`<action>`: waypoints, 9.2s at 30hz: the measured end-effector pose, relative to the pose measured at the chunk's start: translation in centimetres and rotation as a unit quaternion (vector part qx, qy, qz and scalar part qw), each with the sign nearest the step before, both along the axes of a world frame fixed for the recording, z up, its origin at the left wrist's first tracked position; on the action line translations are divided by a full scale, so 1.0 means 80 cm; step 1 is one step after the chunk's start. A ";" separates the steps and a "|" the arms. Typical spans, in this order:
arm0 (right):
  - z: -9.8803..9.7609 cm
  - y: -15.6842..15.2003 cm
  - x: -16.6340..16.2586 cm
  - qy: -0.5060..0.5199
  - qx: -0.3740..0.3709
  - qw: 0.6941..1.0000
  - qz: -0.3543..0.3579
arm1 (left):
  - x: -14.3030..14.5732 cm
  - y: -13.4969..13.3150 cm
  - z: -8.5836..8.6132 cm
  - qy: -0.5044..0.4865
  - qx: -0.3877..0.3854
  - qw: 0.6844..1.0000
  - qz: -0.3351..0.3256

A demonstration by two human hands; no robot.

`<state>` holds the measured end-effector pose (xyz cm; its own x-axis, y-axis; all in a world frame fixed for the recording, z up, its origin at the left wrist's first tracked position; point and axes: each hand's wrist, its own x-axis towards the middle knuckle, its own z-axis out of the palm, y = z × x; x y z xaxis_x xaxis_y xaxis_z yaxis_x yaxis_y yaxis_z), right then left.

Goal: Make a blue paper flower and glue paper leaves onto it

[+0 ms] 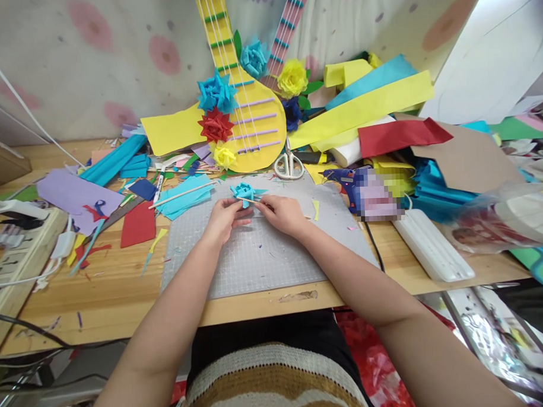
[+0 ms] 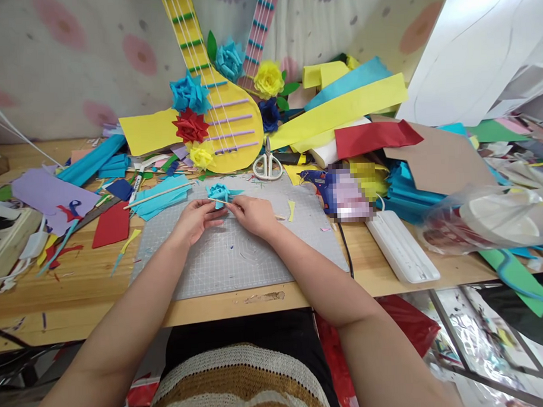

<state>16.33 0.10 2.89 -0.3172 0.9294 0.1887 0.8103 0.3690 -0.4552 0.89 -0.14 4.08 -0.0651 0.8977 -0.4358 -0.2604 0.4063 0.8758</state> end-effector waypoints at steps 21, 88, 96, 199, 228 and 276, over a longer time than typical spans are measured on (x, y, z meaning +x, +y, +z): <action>-0.006 0.003 -0.023 -0.024 0.018 0.999 -0.016 | 0.008 0.000 -0.009 -0.006 0.036 0.998 0.056; -0.007 0.000 -0.002 0.058 0.061 0.996 0.037 | 0.021 -0.001 -0.022 0.044 0.168 0.978 0.113; -0.002 -0.004 -0.004 0.049 0.073 0.995 0.051 | 0.022 -0.001 -0.021 0.007 0.141 0.981 0.137; -0.001 0.004 -0.012 -0.067 -0.050 0.996 -0.032 | 0.002 0.005 -0.007 -0.157 0.037 0.968 0.194; -0.005 0.004 -0.006 -0.064 -0.020 0.998 -0.007 | -0.004 0.003 0.002 -0.166 -0.005 0.975 0.150; -0.008 0.003 -0.004 -0.049 0.011 0.999 -0.020 | -0.006 0.008 -0.009 -0.140 0.044 0.970 0.193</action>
